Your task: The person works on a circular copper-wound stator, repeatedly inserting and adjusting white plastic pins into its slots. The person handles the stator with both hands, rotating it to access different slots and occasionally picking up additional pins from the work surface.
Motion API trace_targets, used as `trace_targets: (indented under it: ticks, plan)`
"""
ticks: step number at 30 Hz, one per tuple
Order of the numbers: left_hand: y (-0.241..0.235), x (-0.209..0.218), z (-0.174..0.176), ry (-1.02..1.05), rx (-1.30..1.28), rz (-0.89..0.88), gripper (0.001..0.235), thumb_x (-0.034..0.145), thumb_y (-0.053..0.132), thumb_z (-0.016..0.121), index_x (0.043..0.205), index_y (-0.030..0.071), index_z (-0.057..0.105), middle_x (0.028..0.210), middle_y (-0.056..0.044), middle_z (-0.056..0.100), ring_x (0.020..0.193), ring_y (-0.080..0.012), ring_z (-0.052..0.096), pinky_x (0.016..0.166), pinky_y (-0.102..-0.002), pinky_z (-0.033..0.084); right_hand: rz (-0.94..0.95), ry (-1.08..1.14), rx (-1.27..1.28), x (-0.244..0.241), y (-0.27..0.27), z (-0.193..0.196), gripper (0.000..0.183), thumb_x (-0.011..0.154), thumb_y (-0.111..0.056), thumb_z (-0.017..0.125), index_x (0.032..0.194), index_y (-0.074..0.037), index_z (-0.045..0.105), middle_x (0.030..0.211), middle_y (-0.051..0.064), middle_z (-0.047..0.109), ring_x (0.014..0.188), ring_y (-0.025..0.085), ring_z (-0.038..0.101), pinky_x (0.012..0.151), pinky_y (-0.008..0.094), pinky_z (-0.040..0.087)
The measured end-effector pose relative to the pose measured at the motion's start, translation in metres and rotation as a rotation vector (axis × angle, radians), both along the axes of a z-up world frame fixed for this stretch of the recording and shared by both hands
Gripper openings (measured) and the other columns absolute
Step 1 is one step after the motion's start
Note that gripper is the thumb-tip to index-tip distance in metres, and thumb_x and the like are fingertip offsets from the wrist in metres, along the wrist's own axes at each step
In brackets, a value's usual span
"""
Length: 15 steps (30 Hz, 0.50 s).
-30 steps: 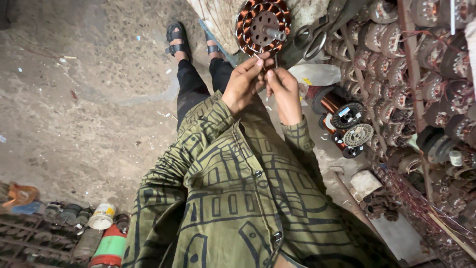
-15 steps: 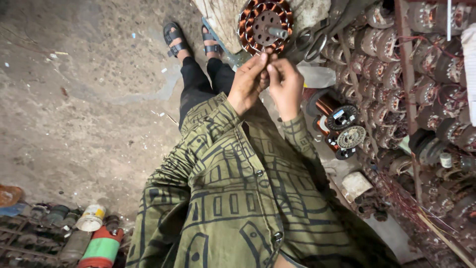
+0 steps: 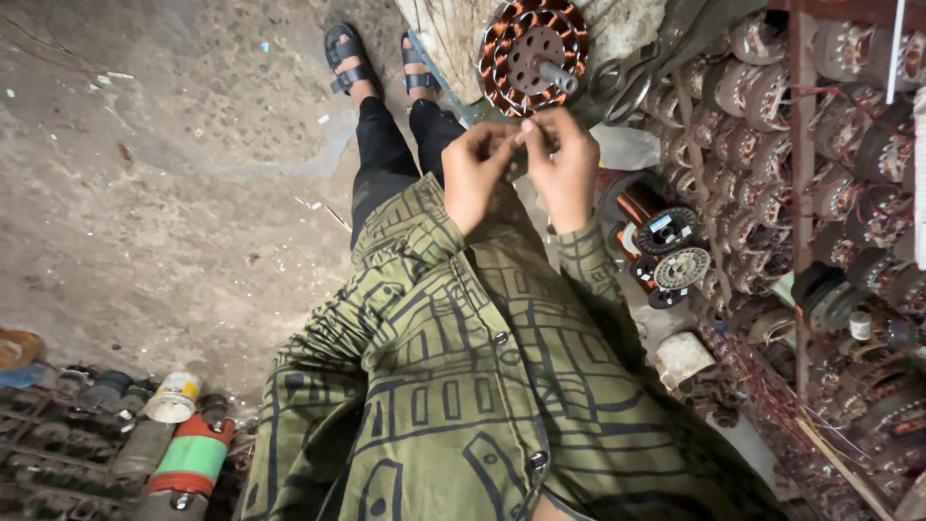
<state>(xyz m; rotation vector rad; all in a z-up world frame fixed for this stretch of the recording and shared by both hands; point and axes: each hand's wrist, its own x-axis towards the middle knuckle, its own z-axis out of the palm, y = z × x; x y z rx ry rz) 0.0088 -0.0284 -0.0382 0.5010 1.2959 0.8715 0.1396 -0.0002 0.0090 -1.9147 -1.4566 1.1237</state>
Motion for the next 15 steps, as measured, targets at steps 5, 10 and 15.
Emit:
trace_targets:
  ticks: [5,10,15]
  plan:
    - [0.026,-0.008,0.017,0.294,0.236,-0.063,0.017,0.097,0.012,0.077,0.105,-0.003,0.075,0.081,-0.003,0.072,0.070,-0.0043,0.058,0.065,-0.022,0.051,-0.101,0.270,-0.079,0.020,0.000,-0.034,0.007,0.102,-0.005,0.071,0.104,0.001,0.068,0.093,0.003,0.072,0.084,0.006,0.064,0.075,0.023,0.051]
    - [0.031,-0.012,0.012,-0.107,-0.102,-0.024,0.021,0.095,0.017,0.074,0.106,-0.001,0.075,0.076,0.002,0.068,0.062,-0.0049,0.058,0.054,-0.022,0.046,-0.201,0.444,-0.209,0.021,-0.004,-0.039,0.006,0.101,-0.006,0.070,0.103,0.000,0.068,0.089,-0.002,0.068,0.080,0.004,0.060,0.071,0.021,0.047]
    - [0.024,-0.014,-0.003,-0.126,-0.050,-0.007,0.022,0.097,0.014,0.077,0.109,-0.004,0.077,0.088,0.000,0.073,0.073,-0.0053,0.061,0.064,-0.021,0.048,-0.257,0.508,-0.265,0.020,-0.004,-0.042,0.007,0.102,-0.008,0.069,0.101,-0.001,0.068,0.083,-0.003,0.065,0.073,0.004,0.057,0.063,0.021,0.043]
